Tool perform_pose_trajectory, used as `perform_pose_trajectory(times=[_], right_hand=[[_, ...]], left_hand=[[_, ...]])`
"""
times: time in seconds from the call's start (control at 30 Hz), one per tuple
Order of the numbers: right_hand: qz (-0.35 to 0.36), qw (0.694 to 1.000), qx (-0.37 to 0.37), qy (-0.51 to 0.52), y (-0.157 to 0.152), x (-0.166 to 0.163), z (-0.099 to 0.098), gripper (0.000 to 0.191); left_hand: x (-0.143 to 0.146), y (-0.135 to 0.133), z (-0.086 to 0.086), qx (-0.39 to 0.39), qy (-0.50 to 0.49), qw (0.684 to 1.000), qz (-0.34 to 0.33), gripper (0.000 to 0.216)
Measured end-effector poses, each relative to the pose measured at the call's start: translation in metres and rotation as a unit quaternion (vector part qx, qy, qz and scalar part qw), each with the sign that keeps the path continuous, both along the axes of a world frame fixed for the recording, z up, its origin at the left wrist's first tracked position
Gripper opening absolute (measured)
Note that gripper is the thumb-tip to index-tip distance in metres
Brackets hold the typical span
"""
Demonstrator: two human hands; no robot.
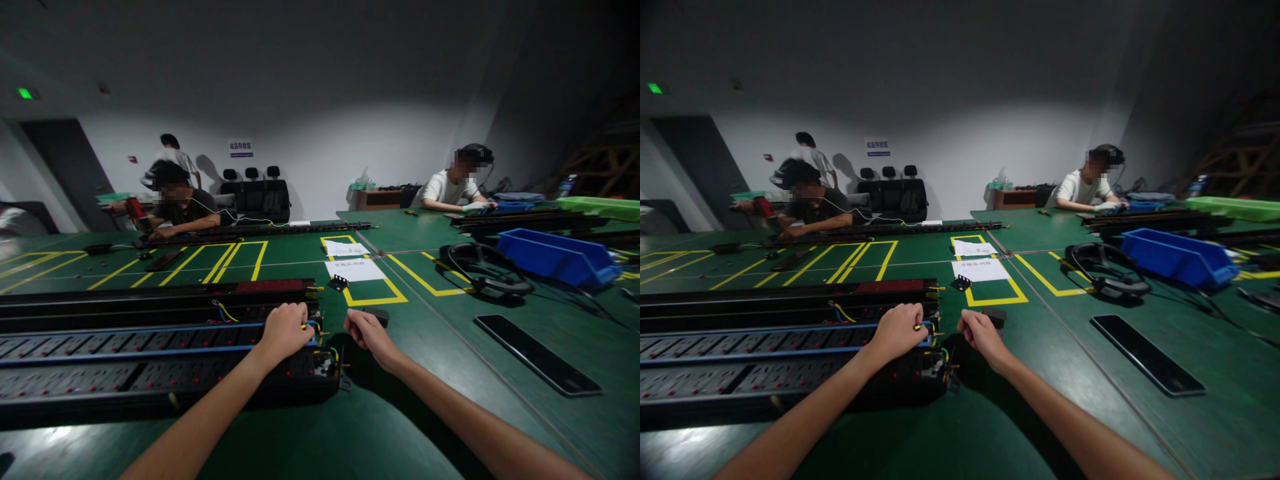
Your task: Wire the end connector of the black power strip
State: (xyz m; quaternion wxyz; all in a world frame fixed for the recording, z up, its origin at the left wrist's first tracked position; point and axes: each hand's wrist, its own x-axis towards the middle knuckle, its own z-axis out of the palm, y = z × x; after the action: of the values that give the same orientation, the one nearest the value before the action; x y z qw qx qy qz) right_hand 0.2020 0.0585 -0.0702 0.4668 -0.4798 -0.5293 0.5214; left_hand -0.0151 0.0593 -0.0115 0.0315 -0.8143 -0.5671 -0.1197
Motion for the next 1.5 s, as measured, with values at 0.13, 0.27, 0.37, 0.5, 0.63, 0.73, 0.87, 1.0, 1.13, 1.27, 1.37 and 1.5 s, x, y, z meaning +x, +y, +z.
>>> perform_pose_trajectory(times=[0.13, 0.27, 0.37, 0.5, 0.63, 0.73, 0.87, 1.0, 1.13, 1.27, 1.37, 1.5], right_hand=[[0.000, 1.000, 0.001, -0.004, -0.0003, 0.0001, 0.0013, 0.045], [0.000, 1.000, 0.001, -0.006, -0.0006, 0.0002, 0.0017, 0.046], [-0.001, 1.000, 0.000, -0.005, -0.0003, 0.0003, 0.0014, 0.046], [0.000, 1.000, -0.002, -0.005, 0.0002, 0.0003, 0.0010, 0.045], [-0.001, 1.000, -0.001, -0.007, -0.0005, 0.0000, 0.0019, 0.046], [-0.001, 1.000, -0.003, -0.004, -0.0013, -0.0004, 0.0030, 0.046], [0.000, 1.000, -0.002, -0.005, -0.0016, -0.0008, 0.0039, 0.045], [-0.001, 1.000, -0.003, -0.009, -0.0020, -0.0007, 0.0052, 0.045], [-0.002, 1.000, 0.000, -0.008, -0.0029, -0.0004, 0.0063, 0.045], [-0.001, 1.000, 0.003, -0.009, -0.0030, -0.0003, 0.0056, 0.045], [-0.001, 1.000, 0.006, -0.009, -0.0023, -0.0001, 0.0044, 0.045], [0.002, 1.000, 0.008, -0.011, -0.0014, -0.0001, 0.0034, 0.045]], left_hand=[[0.0002, -0.0002, 0.0010, -0.002, 0.001, 1.000, 0.001, 0.009], [0.0005, -0.0004, 0.0020, -0.003, 0.004, 1.000, 0.002, 0.009], [0.0008, -0.0004, 0.0020, 0.001, 0.003, 1.000, 0.001, 0.009], [0.0010, -0.0003, 0.0013, 0.005, 0.002, 1.000, 0.000, 0.009], [0.0006, 0.0002, 0.0007, 0.004, 0.001, 1.000, 0.000, 0.008], [0.0002, 0.0006, 0.0003, 0.003, -0.001, 1.000, 0.000, 0.008], [0.0002, 0.0005, -0.0001, 0.003, 0.002, 1.000, -0.001, 0.008], [0.0010, -0.0005, 0.0014, -0.003, 0.006, 1.000, 0.003, 0.009], [0.0019, -0.0014, 0.0036, -0.010, 0.008, 1.000, 0.006, 0.009], [0.0025, -0.0021, 0.0056, -0.014, 0.005, 1.000, 0.004, 0.009], [0.0031, -0.0028, 0.0068, -0.019, 0.006, 1.000, 0.008, 0.009], [0.0034, -0.0031, 0.0069, -0.020, 0.008, 1.000, 0.010, 0.009]])
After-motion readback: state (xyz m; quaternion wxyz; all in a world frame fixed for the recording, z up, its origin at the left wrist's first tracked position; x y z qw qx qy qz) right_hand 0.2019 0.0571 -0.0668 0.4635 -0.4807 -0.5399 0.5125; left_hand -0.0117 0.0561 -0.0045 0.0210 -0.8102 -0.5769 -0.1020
